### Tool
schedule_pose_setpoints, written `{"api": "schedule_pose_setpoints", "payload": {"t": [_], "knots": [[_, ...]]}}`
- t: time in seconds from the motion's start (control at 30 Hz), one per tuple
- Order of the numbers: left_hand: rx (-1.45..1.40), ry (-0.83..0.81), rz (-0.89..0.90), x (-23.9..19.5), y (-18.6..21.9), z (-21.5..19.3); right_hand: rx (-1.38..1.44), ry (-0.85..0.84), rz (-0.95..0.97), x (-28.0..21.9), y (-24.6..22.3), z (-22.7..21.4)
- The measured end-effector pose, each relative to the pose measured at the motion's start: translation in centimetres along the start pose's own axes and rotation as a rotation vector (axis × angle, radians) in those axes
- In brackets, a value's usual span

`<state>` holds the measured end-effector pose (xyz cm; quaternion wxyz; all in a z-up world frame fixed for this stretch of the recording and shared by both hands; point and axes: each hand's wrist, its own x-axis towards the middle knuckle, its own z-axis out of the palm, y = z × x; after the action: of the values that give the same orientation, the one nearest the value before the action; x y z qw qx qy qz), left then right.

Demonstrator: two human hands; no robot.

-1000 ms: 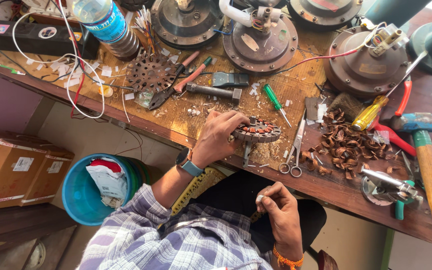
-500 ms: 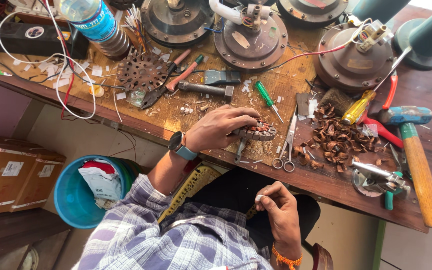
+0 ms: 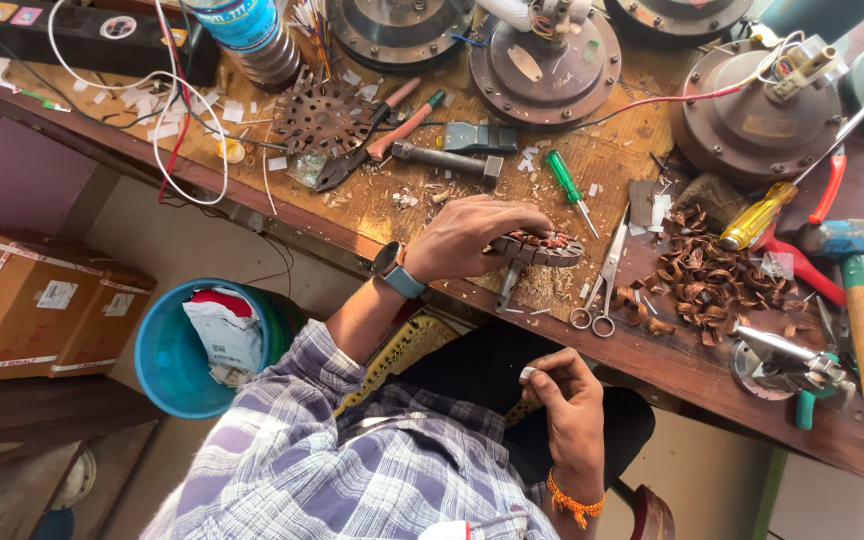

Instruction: The person works on a circular electrical component, likely a motor stator, using a screwdriver to adjust or secure copper windings. They rotate the component and use their fingers to manipulate the windings while seated at a cluttered workbench.

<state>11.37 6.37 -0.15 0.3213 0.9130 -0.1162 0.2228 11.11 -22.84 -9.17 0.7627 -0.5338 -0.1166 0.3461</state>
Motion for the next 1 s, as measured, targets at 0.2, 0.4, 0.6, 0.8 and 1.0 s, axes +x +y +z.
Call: {"api": "schedule_pose_setpoints", "payload": {"t": [0.2,0.4,0.6,0.8,1.0], "knots": [[0.015,0.088,0.074,-0.4,0.1,0.7,0.023,0.009,-0.007,-0.6,0.3,0.0],[0.022,-0.025,-0.105,-0.4,0.5,1.0,0.019,-0.003,-0.009,-0.4,0.0,0.4],[-0.002,0.101,0.096,-0.3,-0.2,1.3,-0.014,-0.081,-0.103,0.4,-1.7,1.9],[-0.056,0.043,-0.091,-1.3,-0.1,1.4,-0.107,0.099,-0.291,2.3,-3.9,3.8],[-0.069,0.113,0.041,-1.4,-0.5,1.3,-0.559,0.143,-0.754,6.7,-5.1,4.9]]}}
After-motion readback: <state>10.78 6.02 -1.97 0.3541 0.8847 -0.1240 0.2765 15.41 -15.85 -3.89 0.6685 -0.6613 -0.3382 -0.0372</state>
